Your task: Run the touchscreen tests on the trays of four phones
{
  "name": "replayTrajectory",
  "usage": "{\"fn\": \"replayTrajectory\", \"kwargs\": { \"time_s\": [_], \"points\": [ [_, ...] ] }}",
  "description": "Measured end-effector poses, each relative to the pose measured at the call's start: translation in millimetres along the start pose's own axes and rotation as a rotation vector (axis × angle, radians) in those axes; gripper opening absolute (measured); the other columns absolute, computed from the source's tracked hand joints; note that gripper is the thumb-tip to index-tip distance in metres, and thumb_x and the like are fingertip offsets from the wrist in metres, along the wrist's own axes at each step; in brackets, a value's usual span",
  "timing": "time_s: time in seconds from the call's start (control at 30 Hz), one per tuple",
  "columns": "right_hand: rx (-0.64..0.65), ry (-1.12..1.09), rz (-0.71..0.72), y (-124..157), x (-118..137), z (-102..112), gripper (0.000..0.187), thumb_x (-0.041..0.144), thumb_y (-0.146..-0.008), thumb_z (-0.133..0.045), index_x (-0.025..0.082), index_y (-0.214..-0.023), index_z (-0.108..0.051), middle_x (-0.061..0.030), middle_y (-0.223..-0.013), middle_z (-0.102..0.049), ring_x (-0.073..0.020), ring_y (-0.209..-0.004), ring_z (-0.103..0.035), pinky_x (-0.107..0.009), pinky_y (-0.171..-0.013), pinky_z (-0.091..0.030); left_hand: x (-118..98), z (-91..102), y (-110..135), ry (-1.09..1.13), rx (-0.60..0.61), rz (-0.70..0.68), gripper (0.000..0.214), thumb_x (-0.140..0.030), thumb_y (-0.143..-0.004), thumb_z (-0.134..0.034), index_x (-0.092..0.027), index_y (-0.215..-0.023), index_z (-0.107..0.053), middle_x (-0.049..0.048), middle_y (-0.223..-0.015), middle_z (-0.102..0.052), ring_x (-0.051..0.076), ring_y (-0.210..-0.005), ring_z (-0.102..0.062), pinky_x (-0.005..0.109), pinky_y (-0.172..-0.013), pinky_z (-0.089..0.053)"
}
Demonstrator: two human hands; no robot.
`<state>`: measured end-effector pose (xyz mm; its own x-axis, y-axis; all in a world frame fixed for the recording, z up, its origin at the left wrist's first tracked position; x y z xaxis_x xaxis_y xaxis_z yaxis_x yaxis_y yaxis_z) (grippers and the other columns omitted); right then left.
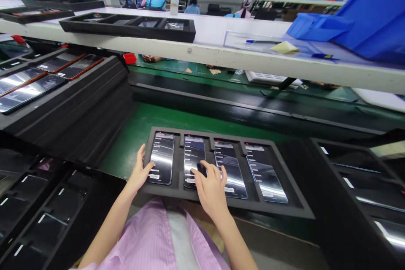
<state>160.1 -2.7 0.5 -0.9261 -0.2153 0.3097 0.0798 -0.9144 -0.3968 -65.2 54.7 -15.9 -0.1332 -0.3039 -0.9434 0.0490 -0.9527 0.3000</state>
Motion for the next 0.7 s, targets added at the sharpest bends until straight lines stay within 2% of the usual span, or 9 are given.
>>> {"fn": "replayTrajectory", "kwargs": {
  "time_s": [0.13, 0.23, 0.3, 0.4, 0.57, 0.63, 0.7],
  "points": [
    [-0.123, 0.047, -0.049, 3.7, -10.8, 8.3, 0.042, 0.023, -0.094, -0.027, 0.023, -0.095, -0.068, -0.0080, -0.112, -0.057, -0.0214, -0.106, -0.049, -0.053, -0.104, -0.020, 5.8, 0.2, -4.0, 0.000, -0.047, -0.003, 0.073, -0.028, -0.076, -0.049, -0.025, -0.141, -0.016, 0.0103, -0.130, -0.049, 0.023, -0.115, -0.053, 0.040, -0.100, -0.037],
    [-0.257, 0.086, -0.154, 12.2, -37.3, 21.0, 0.044, 0.025, -0.094, -0.026, 0.021, -0.089, -0.070, -0.0081, -0.105, -0.058, -0.0203, -0.101, -0.051, -0.052, -0.104, -0.021, 9.2, 0.5, -6.2, -0.004, -0.066, -0.018, 0.071, -0.028, -0.076, -0.050, -0.026, -0.140, -0.020, 0.0101, -0.128, -0.051, 0.023, -0.115, -0.053, 0.041, -0.100, -0.038],
    [-0.297, 0.113, -0.212, 18.8, -55.0, 28.4, 0.046, 0.027, -0.094, -0.025, 0.021, -0.085, -0.070, -0.0081, -0.102, -0.058, -0.0203, -0.098, -0.051, -0.052, -0.103, -0.022, 9.6, 0.8, -6.7, -0.012, -0.077, -0.022, 0.071, -0.029, -0.076, -0.051, -0.027, -0.140, -0.021, 0.0104, -0.126, -0.052, 0.024, -0.114, -0.053, 0.043, -0.099, -0.038],
    [-0.278, 0.143, -0.246, 25.9, -69.5, 33.7, 0.046, 0.028, -0.094, -0.026, 0.022, -0.084, -0.070, -0.0083, -0.103, -0.057, -0.0207, -0.099, -0.051, -0.051, -0.101, -0.024, 8.1, 1.4, -6.5, -0.031, -0.094, -0.019, 0.071, -0.030, -0.075, -0.052, -0.026, -0.140, -0.023, 0.0111, -0.126, -0.052, 0.025, -0.114, -0.054, 0.043, -0.099, -0.039],
    [-0.148, 0.140, -0.249, 30.5, -71.6, 33.3, 0.045, 0.027, -0.094, -0.026, 0.025, -0.087, -0.070, -0.0070, -0.111, -0.056, -0.0206, -0.106, -0.048, -0.051, -0.102, -0.023, 4.7, 2.1, -5.1, -0.060, -0.107, -0.005, 0.070, -0.030, -0.076, -0.053, -0.028, -0.139, -0.025, 0.0107, -0.125, -0.053, 0.025, -0.113, -0.055, 0.043, -0.099, -0.039],
    [-0.179, 0.140, -0.274, 33.9, -77.5, 36.0, 0.044, 0.028, -0.093, -0.026, 0.025, -0.090, -0.070, -0.0074, -0.112, -0.055, -0.0206, -0.107, -0.048, -0.051, -0.103, -0.022, 3.7, 2.5, -3.9, -0.070, -0.110, 0.002, 0.068, -0.031, -0.077, -0.053, -0.029, -0.139, -0.025, 0.0103, -0.126, -0.053, 0.025, -0.114, -0.055, 0.043, -0.100, -0.039],
    [-0.278, 0.170, -0.343, 39.4, -90.1, 41.3, 0.046, 0.029, -0.093, -0.025, 0.022, -0.090, -0.070, -0.0088, -0.110, -0.056, -0.0211, -0.105, -0.049, -0.052, -0.103, -0.022, 2.8, 2.8, -2.4, -0.076, -0.110, 0.003, 0.068, -0.033, -0.077, -0.053, -0.029, -0.139, -0.026, 0.0108, -0.127, -0.052, 0.026, -0.114, -0.054, 0.044, -0.100, -0.039]
  ]
}}
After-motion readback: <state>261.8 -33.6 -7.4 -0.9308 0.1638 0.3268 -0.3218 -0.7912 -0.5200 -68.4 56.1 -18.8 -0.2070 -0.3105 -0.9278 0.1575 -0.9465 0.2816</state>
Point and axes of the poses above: each hand's wrist, its own y-axis away from the middle knuckle, its own z-axis out of the back of the hand, x = y × z, the point moved 2 cm from there along -y, towards the middle knuckle
